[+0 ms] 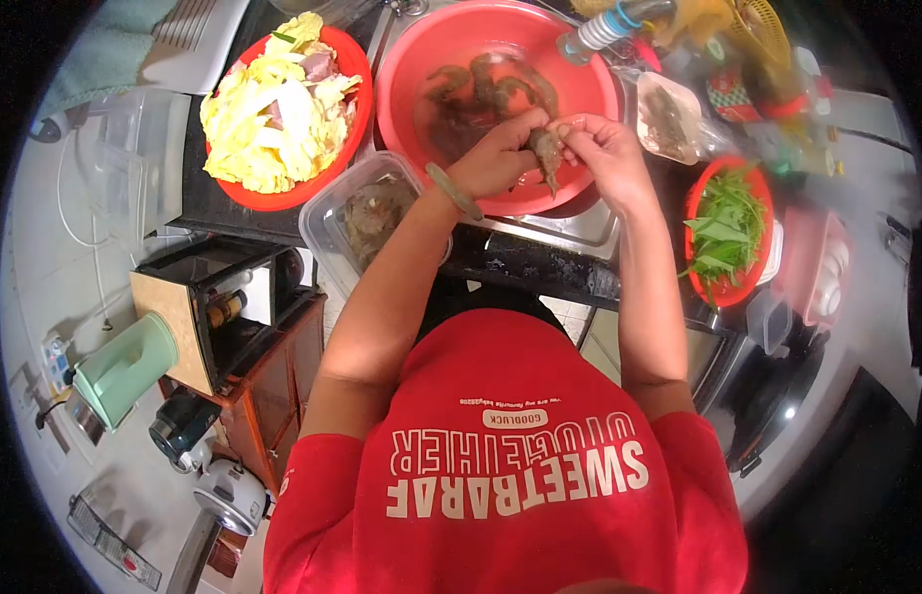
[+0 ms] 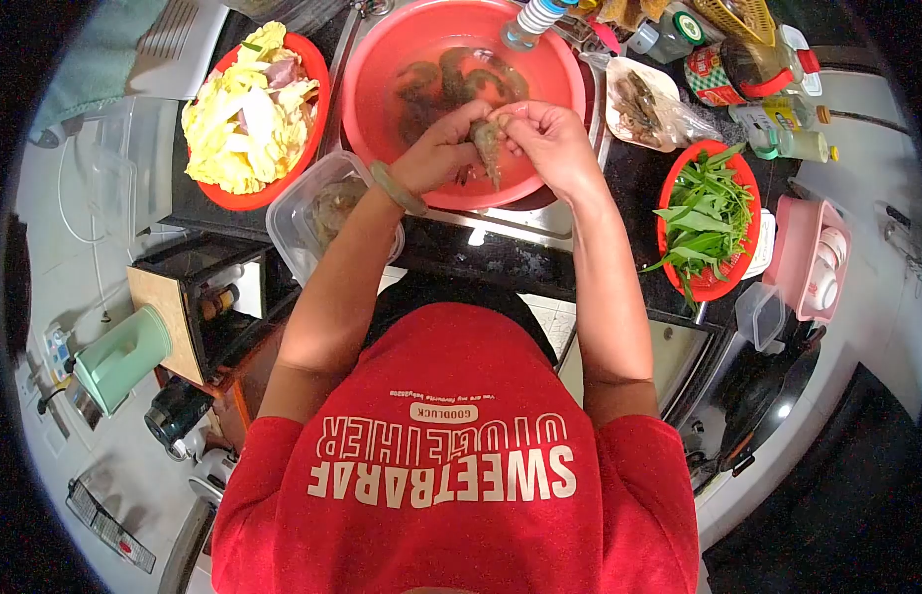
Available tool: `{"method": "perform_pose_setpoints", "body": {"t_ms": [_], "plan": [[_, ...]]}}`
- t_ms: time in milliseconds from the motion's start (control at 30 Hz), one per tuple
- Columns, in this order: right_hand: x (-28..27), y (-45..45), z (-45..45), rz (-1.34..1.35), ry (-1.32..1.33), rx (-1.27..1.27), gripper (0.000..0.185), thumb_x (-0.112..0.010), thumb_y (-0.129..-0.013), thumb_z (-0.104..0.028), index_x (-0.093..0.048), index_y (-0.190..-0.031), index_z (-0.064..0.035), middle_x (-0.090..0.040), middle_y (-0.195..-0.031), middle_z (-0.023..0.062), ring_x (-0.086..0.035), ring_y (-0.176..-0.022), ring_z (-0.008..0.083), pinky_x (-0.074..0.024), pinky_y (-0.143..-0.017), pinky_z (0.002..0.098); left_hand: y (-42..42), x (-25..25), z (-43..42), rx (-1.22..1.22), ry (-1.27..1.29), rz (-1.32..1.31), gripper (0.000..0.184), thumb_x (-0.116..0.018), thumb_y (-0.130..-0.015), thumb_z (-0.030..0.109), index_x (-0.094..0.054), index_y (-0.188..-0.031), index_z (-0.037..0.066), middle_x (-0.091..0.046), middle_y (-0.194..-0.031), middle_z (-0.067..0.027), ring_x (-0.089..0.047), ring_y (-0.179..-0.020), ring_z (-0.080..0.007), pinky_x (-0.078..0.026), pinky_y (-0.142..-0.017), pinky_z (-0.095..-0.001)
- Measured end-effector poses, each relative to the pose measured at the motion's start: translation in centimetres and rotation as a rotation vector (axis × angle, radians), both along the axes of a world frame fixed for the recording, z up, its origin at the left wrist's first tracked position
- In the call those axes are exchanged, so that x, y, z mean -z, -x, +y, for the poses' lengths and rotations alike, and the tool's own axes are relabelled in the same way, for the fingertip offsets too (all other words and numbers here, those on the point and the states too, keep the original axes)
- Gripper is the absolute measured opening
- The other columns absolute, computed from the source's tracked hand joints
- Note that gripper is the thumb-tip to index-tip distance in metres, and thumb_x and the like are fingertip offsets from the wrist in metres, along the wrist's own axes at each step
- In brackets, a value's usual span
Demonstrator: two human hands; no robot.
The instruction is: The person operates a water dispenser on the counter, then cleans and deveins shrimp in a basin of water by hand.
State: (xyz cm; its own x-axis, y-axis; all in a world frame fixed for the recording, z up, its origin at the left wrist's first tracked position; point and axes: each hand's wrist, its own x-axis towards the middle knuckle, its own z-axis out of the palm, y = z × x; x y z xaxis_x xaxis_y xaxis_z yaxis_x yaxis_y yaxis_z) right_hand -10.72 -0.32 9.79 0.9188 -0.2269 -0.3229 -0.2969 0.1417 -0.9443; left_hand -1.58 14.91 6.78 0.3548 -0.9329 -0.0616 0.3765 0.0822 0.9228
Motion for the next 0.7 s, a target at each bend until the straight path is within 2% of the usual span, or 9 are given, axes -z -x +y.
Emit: {"method": "perform_pose_setpoints", "body": {"t_ms": [133, 200, 233, 300, 333, 400, 533, 633, 700], "plan": [[-1.3, 0.3, 1.5, -0.057, 0.093, 0.087, 0.017, -0.055, -0.086, -0.003, -0.066, -0.099, -0.0010, -0.063, -0.078, 0.0009, -0.056, -0.070, 0.0058, -0.0453, -0.065, 0.0202, -0.1, -0.1, 0.2, -0.029, -0.041, -0.002, 0.021, -0.050, -0.081, -0.001, -0.048, -0.099, 0.009, -0.049, -0.079, 0.0038, -0.046, -0.065, -0.0038, -0.036, -0.054, -0.0183], [-2.2, 0.4, 2.1, -0.153, 0.609, 0.101, 0.016, -0.060, -0.082, -0.002, -0.065, -0.097, -0.0021, -0.060, -0.076, 0.0020, -0.058, -0.069, 0.0093, -0.0468, -0.063, 0.0231, -0.3, 0.3, 0.2, -0.024, -0.023, -0.023, 0.019, -0.051, -0.081, 0.000, -0.047, -0.097, 0.009, -0.049, -0.079, 0.0037, -0.046, -0.064, -0.0039, -0.036, -0.053, -0.0188], [-2.8, 0.4, 2.3, -0.153, 0.609, 0.101, 0.016, -0.060, -0.082, -0.002, -0.065, -0.097, -0.0021, -0.060, -0.076, 0.0020, -0.058, -0.069, 0.0093, -0.0468, -0.063, 0.0231, -0.3, 0.8, 0.2, -0.025, -0.024, -0.022, 0.019, -0.051, -0.081, 0.000, -0.047, -0.097, 0.009, -0.049, -0.079, 0.0037, -0.046, -0.064, -0.0039, -0.036, -0.053, -0.0188], [-3.7, 0.5, 2.6, -0.261, 0.872, 0.012, 0.017, -0.065, -0.076, -0.002, -0.063, -0.092, -0.0014, -0.058, -0.077, 0.0067, -0.060, -0.068, 0.0171, -0.0488, -0.062, 0.0283, -0.3, 1.4, 0.0, -0.067, -0.035, -0.112, 0.018, -0.051, -0.081, 0.000, -0.047, -0.096, 0.009, -0.049, -0.079, 0.0036, -0.045, -0.065, -0.0042, -0.036, -0.053, -0.0194], [-3.6, 0.5, 2.6, -0.260, 0.873, 0.012, 0.017, -0.065, -0.076, -0.002, -0.063, -0.092, -0.0014, -0.058, -0.077, 0.0067, -0.060, -0.068, 0.0171, -0.0488, -0.062, 0.0283, -0.3, 1.8, 0.0, -0.066, -0.034, -0.111, 0.018, -0.051, -0.081, 0.000, -0.047, -0.096, 0.009, -0.049, -0.079, 0.0036, -0.045, -0.065, -0.0041, -0.036, -0.053, -0.0194], [-3.3, 0.5, 2.9, -0.282, 0.987, 0.022, 0.015, -0.066, -0.072, -0.001, -0.062, -0.086, -0.0010, -0.059, -0.077, 0.0113, -0.060, -0.069, 0.0257, -0.0498, -0.062, 0.0329, -0.5, 1.6, 0.3, -0.027, -0.127, -0.117, 0.019, -0.051, -0.081, -0.001, -0.047, -0.096, 0.009, -0.048, -0.081, 0.0034, -0.045, -0.069, -0.0043, -0.037, -0.057, -0.0187], [-2.6, 0.3, 3.2, -0.284, 1.011, 0.038, 0.014, -0.065, -0.071, -0.001, -0.061, -0.083, -0.0009, -0.059, -0.078, 0.0129, -0.060, -0.069, 0.0286, -0.0499, -0.063, 0.0348, -0.4, 2.1, 0.1, -0.045, -0.077, -0.163, 0.018, -0.050, -0.081, -0.002, -0.047, -0.096, 0.008, -0.048, -0.081, 0.0029, -0.045, -0.072, -0.0045, -0.038, -0.060, -0.0190], [-2.3, 0.1, 3.2, -0.267, 1.018, 0.053, 0.013, -0.066, -0.070, -0.002, -0.059, -0.081, -0.0008, -0.059, -0.078, 0.0132, -0.060, -0.068, 0.0293, -0.0499, -0.062, 0.0356, -0.3, 1.8, 0.0, -0.088, -0.132, -0.244, 0.017, -0.049, -0.081, -0.002, -0.046, -0.096, 0.007, -0.048, -0.081, 0.0024, -0.047, -0.073, -0.0051, -0.040, -0.061, -0.0198], [-2.3, 0.0, 3.3, -0.214, 0.995, 0.061, 0.013, -0.066, -0.069, -0.004, -0.059, -0.079, -0.0005, -0.059, -0.077, 0.0138, -0.060, -0.066, 0.0293, -0.0497, -0.062, 0.0362, -0.3, 2.0, 0.0, -0.127, -0.081, -0.382, 0.018, -0.050, -0.081, -0.002, -0.046, -0.096, 0.007, -0.049, -0.081, 0.0023, -0.048, -0.073, -0.0068, -0.041, -0.060, -0.0223]]}}
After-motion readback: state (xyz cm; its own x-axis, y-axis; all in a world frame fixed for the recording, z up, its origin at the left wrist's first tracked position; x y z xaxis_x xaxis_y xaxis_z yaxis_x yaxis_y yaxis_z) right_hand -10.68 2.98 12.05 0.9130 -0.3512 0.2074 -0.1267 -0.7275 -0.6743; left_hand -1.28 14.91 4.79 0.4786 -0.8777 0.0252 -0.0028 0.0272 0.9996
